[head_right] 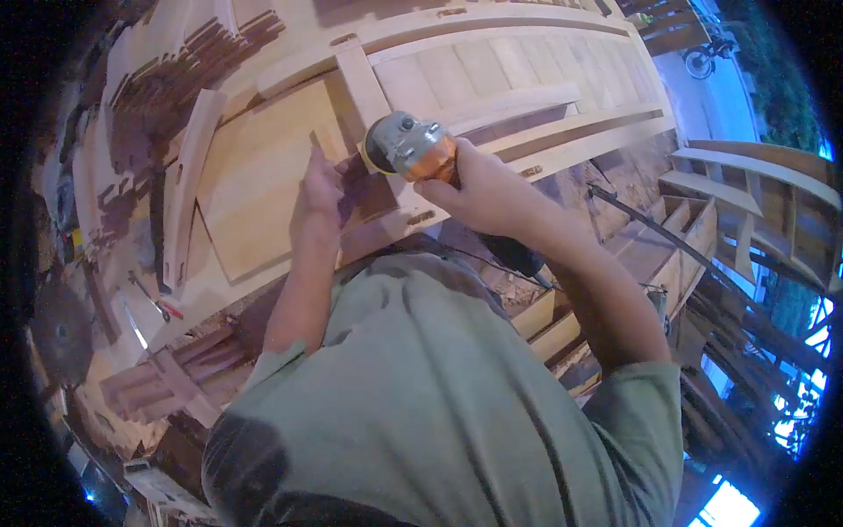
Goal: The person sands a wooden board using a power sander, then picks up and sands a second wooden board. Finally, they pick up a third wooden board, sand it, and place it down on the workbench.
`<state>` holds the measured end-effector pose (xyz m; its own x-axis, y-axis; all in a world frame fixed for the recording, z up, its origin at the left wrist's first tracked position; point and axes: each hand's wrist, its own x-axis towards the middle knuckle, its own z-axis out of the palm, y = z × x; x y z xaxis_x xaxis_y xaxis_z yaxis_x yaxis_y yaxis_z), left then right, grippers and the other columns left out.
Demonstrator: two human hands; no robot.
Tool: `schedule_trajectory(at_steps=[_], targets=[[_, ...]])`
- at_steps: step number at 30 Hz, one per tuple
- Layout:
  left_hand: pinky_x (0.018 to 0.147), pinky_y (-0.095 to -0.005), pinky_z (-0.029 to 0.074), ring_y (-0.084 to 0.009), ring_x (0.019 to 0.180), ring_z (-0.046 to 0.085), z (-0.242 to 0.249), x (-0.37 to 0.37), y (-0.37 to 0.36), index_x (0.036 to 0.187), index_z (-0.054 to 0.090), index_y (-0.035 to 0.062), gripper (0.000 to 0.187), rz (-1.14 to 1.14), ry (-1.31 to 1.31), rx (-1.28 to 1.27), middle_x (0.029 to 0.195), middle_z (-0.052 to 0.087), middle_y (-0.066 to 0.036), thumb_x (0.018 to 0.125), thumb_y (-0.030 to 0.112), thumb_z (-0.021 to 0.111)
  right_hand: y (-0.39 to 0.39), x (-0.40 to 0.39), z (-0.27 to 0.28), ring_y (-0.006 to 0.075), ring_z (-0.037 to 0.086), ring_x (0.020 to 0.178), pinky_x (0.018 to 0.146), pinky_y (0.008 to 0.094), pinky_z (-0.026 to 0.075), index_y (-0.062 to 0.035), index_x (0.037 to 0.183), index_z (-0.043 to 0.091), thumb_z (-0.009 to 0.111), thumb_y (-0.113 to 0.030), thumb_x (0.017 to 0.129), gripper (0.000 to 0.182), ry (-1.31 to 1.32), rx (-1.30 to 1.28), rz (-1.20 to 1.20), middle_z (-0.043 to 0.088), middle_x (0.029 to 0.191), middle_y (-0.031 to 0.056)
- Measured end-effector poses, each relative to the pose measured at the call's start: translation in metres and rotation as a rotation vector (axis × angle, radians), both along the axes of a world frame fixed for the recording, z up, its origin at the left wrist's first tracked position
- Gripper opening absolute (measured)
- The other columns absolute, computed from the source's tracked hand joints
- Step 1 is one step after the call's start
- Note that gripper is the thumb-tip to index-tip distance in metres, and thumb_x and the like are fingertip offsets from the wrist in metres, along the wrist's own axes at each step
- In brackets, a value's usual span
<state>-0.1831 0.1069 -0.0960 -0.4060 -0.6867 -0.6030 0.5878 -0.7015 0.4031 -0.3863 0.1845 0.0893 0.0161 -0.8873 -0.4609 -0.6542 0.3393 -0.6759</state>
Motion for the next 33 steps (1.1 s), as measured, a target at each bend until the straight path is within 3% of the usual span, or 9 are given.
schedule_trajectory(at_steps=[2, 5, 7, 14, 22, 25, 26, 28, 33], targets=[[0.093, -0.0424, 0.049, -0.0315, 0.096, 0.064, -0.006, 0.001, -0.002, 0.116, 0.053, -0.0041, 0.07, -0.019, -0.038, 0.013, 0.104, 0.067, -0.021, 0.101, 0.058, 0.026, -0.003, 0.006, 0.001, 0.0318, 0.066, 0.099, 0.087, 0.0383, 0.05, 0.0066, 0.118, 0.053, 0.068, -0.034, 0.087, 0.053, 0.018, 0.027, 0.015, 0.066, 0.103, 0.0219], [0.093, -0.0426, 0.049, -0.0318, 0.097, 0.064, -0.005, 0.001, -0.002, 0.118, 0.052, -0.0037, 0.07, -0.024, -0.05, 0.005, 0.105, 0.066, -0.022, 0.101, 0.059, 0.026, -0.007, 0.015, 0.004, 0.0228, 0.064, 0.093, 0.085, 0.035, 0.049, 0.0038, 0.125, 0.05, 0.067, -0.03, 0.089, 0.053, 0.133, 0.026, 0.077, 0.066, 0.101, 0.0163], [0.093, -0.0427, 0.049, -0.032, 0.097, 0.064, -0.004, 0.001, -0.003, 0.119, 0.052, -0.0034, 0.07, -0.037, -0.051, 0.0, 0.105, 0.066, -0.022, 0.1, 0.059, 0.025, -0.009, 0.017, 0.005, 0.0298, 0.065, 0.095, 0.086, 0.0385, 0.049, 0.0039, 0.124, 0.05, 0.068, -0.032, 0.088, 0.053, 0.151, 0.035, 0.1, 0.066, 0.101, 0.0204], [0.093, -0.0431, 0.049, -0.0326, 0.098, 0.064, 0.004, 0.0, -0.001, 0.123, 0.049, -0.0026, 0.07, -0.029, -0.081, -0.004, 0.107, 0.066, -0.022, 0.1, 0.059, 0.025, -0.011, 0.011, 0.0, 0.0357, 0.065, 0.097, 0.085, 0.0409, 0.049, 0.0041, 0.123, 0.05, 0.068, -0.032, 0.087, 0.054, 0.207, 0.042, 0.152, 0.067, 0.101, 0.023], [0.091, -0.0454, 0.05, -0.034, 0.101, 0.063, 0.025, -0.003, 0.006, 0.132, 0.044, 0.0018, 0.069, 0.031, -0.086, -0.062, 0.113, 0.064, -0.023, 0.1, 0.06, 0.026, -0.005, -0.015, -0.005, 0.0251, 0.065, 0.098, 0.088, 0.0367, 0.049, 0.0042, 0.125, 0.051, 0.068, -0.029, 0.089, 0.051, 0.087, 0.011, 0.047, 0.067, 0.105, 0.0164], [0.09, -0.0473, 0.05, -0.034, 0.103, 0.062, 0.007, -0.001, 0.003, 0.133, 0.045, 0.005, 0.068, 0.023, -0.075, -0.027, 0.115, 0.062, -0.022, 0.1, 0.061, 0.026, -0.007, -0.027, 0.01, 0.0211, 0.063, 0.099, 0.089, 0.0348, 0.048, 0.0043, 0.125, 0.051, 0.067, -0.026, 0.09, 0.049, 0.17, 0.058, 0.032, 0.066, 0.107, 0.0147], [0.09, -0.0473, 0.05, -0.034, 0.103, 0.062, 0.009, -0.002, 0.003, 0.133, 0.045, 0.005, 0.068, 0.022, -0.076, -0.027, 0.115, 0.062, -0.022, 0.1, 0.061, 0.026, -0.007, -0.031, 0.009, 0.0211, 0.063, 0.099, 0.089, 0.0348, 0.048, 0.0043, 0.125, 0.051, 0.067, -0.026, 0.09, 0.049, 0.169, 0.059, 0.031, 0.066, 0.107, 0.0147], [0.088, -0.0473, 0.051, -0.0332, 0.102, 0.062, 0.016, -0.005, 0.003, 0.135, 0.043, 0.0041, 0.07, 0.043, -0.13, -0.007, 0.113, 0.063, -0.021, 0.099, 0.062, 0.025, -0.004, -0.042, 0.003, 0.0339, 0.064, 0.105, 0.091, 0.0391, 0.048, 0.0042, 0.125, 0.051, 0.067, -0.037, 0.087, 0.058, 0.046, -0.013, -0.007, 0.066, 0.109, 0.022], [0.092, -0.0453, 0.051, -0.031, 0.102, 0.062, 0.027, -0.009, 0.004, 0.133, 0.048, 0.0031, 0.062, 0.025, -0.084, 0.003, 0.113, 0.063, -0.017, 0.102, 0.054, 0.031, -0.001, -0.06, -0.005, 0.0291, 0.064, 0.104, 0.092, 0.0368, 0.047, 0.0063, 0.125, 0.05, 0.067, -0.032, 0.088, 0.055, 0.034, -0.005, -0.007, 0.065, 0.108, 0.0211]])
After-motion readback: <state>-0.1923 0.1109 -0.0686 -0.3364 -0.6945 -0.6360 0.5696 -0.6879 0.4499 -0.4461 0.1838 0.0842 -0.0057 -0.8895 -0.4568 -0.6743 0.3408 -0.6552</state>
